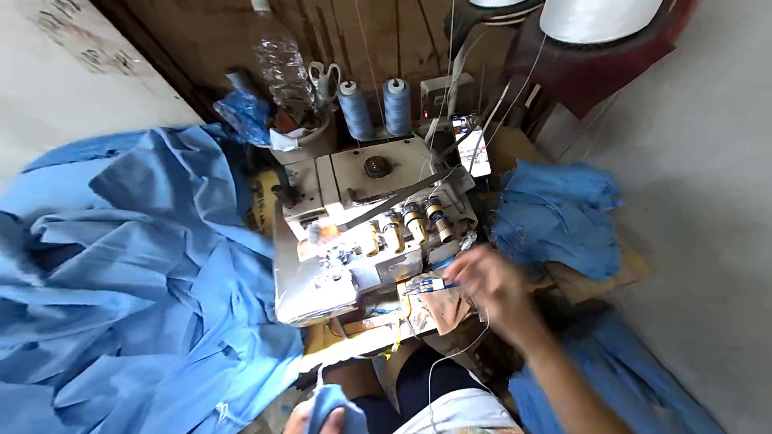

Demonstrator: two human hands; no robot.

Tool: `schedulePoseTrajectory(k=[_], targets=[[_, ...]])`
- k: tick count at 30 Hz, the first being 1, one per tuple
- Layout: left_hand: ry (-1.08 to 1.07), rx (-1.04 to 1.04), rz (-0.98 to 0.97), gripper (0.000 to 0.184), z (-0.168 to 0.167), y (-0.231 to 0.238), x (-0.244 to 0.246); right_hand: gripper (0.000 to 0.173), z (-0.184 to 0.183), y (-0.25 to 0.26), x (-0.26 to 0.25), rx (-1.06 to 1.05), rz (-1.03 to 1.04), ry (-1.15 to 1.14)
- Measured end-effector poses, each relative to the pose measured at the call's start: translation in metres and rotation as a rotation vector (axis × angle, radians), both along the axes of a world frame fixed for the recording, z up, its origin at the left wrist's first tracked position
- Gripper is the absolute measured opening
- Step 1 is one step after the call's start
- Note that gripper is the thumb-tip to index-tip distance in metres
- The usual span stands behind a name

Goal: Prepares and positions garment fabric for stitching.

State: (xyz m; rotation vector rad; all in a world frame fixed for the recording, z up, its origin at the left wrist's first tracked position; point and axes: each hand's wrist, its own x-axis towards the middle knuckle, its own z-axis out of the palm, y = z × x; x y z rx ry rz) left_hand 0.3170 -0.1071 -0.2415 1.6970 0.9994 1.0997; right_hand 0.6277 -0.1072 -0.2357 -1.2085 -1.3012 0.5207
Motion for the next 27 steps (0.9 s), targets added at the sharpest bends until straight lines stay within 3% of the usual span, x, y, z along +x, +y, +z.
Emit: schedulePoseTrajectory(k=[3,4,7,10,12,14,16,21,24,26,27], targets=[[0.001,0.129,-0.01,0.015,0.004,0.007,0.015,0.053,-0.024,0.0,-0.098,-0.055,0.473,0.166],[-0.004,0.157,0.016,0.015,0.005,0.009,0.016,0.053,-0.025,-0.001,-0.117,-0.092,0.559,0.275],[-0.001,0.229,0.118,0.013,0.008,0.012,0.009,0.026,-0.02,0.001,-0.14,-0.23,0.591,0.403],[-0.025,0.214,0.155,0.015,0.006,0.015,0.0,0.029,-0.019,0.003,-0.141,-0.269,0.701,0.38],[-0.005,0.204,0.148,0.013,0.006,0.015,-0.003,0.035,-0.019,0.005,-0.143,-0.296,0.773,0.482],[0.01,0.183,0.149,0.01,0.008,0.014,-0.001,0.022,-0.016,0.007,-0.147,-0.292,0.705,0.584],[-0.004,0.15,0.173,0.007,0.012,0.014,0.005,0.013,-0.012,0.007,-0.149,-0.249,0.566,0.534],[-0.24,-0.124,0.181,0.021,0.02,0.012,0.013,0.016,-0.008,-0.003,-0.154,-0.092,0.37,0.334],[-0.329,-0.182,0.176,0.021,0.023,0.006,0.017,0.015,-0.007,-0.008,-0.157,0.032,0.285,0.262],[-0.427,-0.19,0.065,0.022,0.022,0.005,0.015,0.014,-0.004,-0.009,-0.156,0.058,0.301,0.299],[-0.5,-0.211,-0.03,0.032,0.021,0.007,0.013,0.014,-0.001,-0.01,-0.154,0.064,0.33,0.326]])
